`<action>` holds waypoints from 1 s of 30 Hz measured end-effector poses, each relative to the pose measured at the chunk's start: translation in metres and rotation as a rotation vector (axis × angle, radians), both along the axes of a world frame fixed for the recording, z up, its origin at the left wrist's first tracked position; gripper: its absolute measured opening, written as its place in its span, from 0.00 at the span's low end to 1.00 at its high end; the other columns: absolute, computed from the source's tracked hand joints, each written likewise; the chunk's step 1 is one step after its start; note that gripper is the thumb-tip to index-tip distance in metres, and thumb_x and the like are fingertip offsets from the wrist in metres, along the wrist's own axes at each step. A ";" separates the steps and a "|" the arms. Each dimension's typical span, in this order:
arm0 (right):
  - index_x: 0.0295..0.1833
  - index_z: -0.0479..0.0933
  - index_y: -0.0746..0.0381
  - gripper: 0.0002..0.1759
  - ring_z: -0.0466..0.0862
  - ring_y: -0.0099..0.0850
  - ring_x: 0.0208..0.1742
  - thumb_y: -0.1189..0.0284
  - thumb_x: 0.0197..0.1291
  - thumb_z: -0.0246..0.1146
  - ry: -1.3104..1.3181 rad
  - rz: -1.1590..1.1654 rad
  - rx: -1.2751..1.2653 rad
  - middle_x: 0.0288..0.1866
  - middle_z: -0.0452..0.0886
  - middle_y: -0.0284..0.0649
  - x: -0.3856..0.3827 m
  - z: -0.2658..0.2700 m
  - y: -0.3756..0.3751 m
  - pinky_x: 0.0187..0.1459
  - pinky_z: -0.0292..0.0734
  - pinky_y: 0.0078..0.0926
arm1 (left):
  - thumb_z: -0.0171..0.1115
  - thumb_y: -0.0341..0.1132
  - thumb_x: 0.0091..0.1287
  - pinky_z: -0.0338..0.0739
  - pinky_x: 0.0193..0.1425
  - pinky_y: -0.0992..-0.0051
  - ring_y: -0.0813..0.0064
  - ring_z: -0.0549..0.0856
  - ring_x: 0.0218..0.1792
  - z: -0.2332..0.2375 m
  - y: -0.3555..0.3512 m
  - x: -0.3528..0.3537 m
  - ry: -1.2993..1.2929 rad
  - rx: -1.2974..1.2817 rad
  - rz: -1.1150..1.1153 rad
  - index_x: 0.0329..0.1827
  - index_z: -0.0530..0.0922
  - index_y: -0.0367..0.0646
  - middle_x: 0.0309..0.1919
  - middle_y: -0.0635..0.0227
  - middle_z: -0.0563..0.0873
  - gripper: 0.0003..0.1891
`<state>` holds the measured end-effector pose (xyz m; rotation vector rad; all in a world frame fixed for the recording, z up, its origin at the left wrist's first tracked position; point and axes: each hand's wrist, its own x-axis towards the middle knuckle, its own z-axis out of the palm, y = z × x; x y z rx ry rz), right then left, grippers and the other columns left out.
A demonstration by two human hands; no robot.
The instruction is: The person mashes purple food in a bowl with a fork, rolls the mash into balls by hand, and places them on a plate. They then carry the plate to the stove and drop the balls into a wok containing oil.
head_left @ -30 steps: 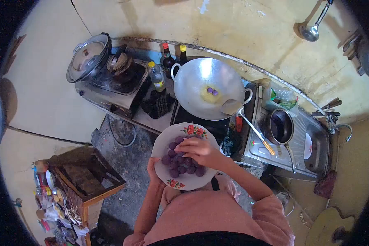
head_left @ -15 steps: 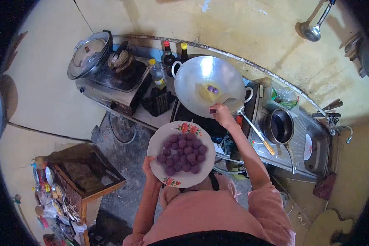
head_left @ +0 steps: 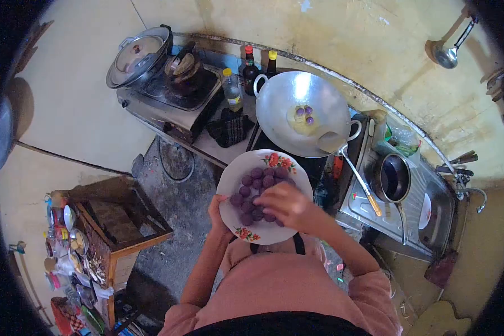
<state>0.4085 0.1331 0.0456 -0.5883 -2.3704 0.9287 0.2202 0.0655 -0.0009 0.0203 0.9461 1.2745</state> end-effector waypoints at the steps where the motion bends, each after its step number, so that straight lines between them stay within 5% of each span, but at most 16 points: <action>1: 0.46 0.76 0.60 0.16 0.74 0.35 0.48 0.74 0.49 0.60 -0.040 0.087 0.050 0.45 0.74 0.39 -0.005 -0.002 -0.008 0.50 0.68 0.32 | 0.51 0.47 0.49 0.70 0.54 0.61 0.59 0.75 0.49 -0.003 0.001 0.001 -0.056 0.017 -0.003 0.56 0.67 0.38 0.49 0.57 0.75 0.32; 4: 0.45 0.75 0.58 0.16 0.71 0.33 0.52 0.72 0.46 0.59 -0.141 0.197 0.225 0.46 0.73 0.36 -0.018 -0.006 -0.017 0.51 0.66 0.34 | 0.51 0.47 0.51 0.73 0.46 0.66 0.63 0.78 0.40 -0.001 0.004 0.005 0.010 -0.010 0.040 0.50 0.71 0.38 0.41 0.59 0.78 0.27; 14: 0.44 0.75 0.56 0.14 0.68 0.29 0.51 0.69 0.48 0.56 -0.358 0.247 0.468 0.46 0.73 0.30 -0.029 -0.007 -0.021 0.47 0.62 0.35 | 0.49 0.46 0.53 0.73 0.48 0.65 0.63 0.78 0.41 -0.002 0.001 0.006 0.005 0.045 0.007 0.49 0.71 0.38 0.41 0.59 0.78 0.25; 20: 0.46 0.76 0.55 0.15 0.69 0.28 0.50 0.67 0.49 0.58 -0.249 0.243 0.341 0.45 0.75 0.29 -0.025 -0.008 -0.021 0.49 0.61 0.34 | 0.49 0.46 0.53 0.73 0.49 0.64 0.62 0.78 0.43 -0.018 -0.003 0.000 0.018 0.059 0.041 0.52 0.70 0.38 0.44 0.59 0.78 0.26; 25: 0.47 0.77 0.59 0.20 0.77 0.33 0.39 0.71 0.44 0.68 0.115 -0.174 0.038 0.38 0.80 0.36 0.016 0.012 0.035 0.46 0.69 0.30 | 0.49 0.46 0.52 0.72 0.53 0.61 0.58 0.77 0.46 -0.002 -0.007 0.002 0.052 0.037 0.080 0.55 0.67 0.37 0.47 0.56 0.76 0.29; 27: 0.45 0.78 0.60 0.18 0.80 0.37 0.43 0.74 0.44 0.68 0.146 -0.474 -0.184 0.41 0.81 0.41 0.042 -0.013 0.063 0.42 0.73 0.30 | 0.49 0.46 0.51 0.71 0.54 0.60 0.58 0.76 0.47 -0.007 -0.009 -0.003 0.037 0.013 0.094 0.56 0.67 0.38 0.47 0.56 0.76 0.29; 30: 0.45 0.79 0.58 0.16 0.78 0.37 0.47 0.68 0.47 0.66 -0.193 -0.627 -0.310 0.42 0.81 0.42 0.068 -0.054 0.102 0.52 0.65 0.42 | 0.50 0.47 0.53 0.71 0.53 0.62 0.59 0.76 0.47 -0.020 -0.012 -0.012 0.030 0.042 0.084 0.54 0.69 0.37 0.47 0.57 0.77 0.28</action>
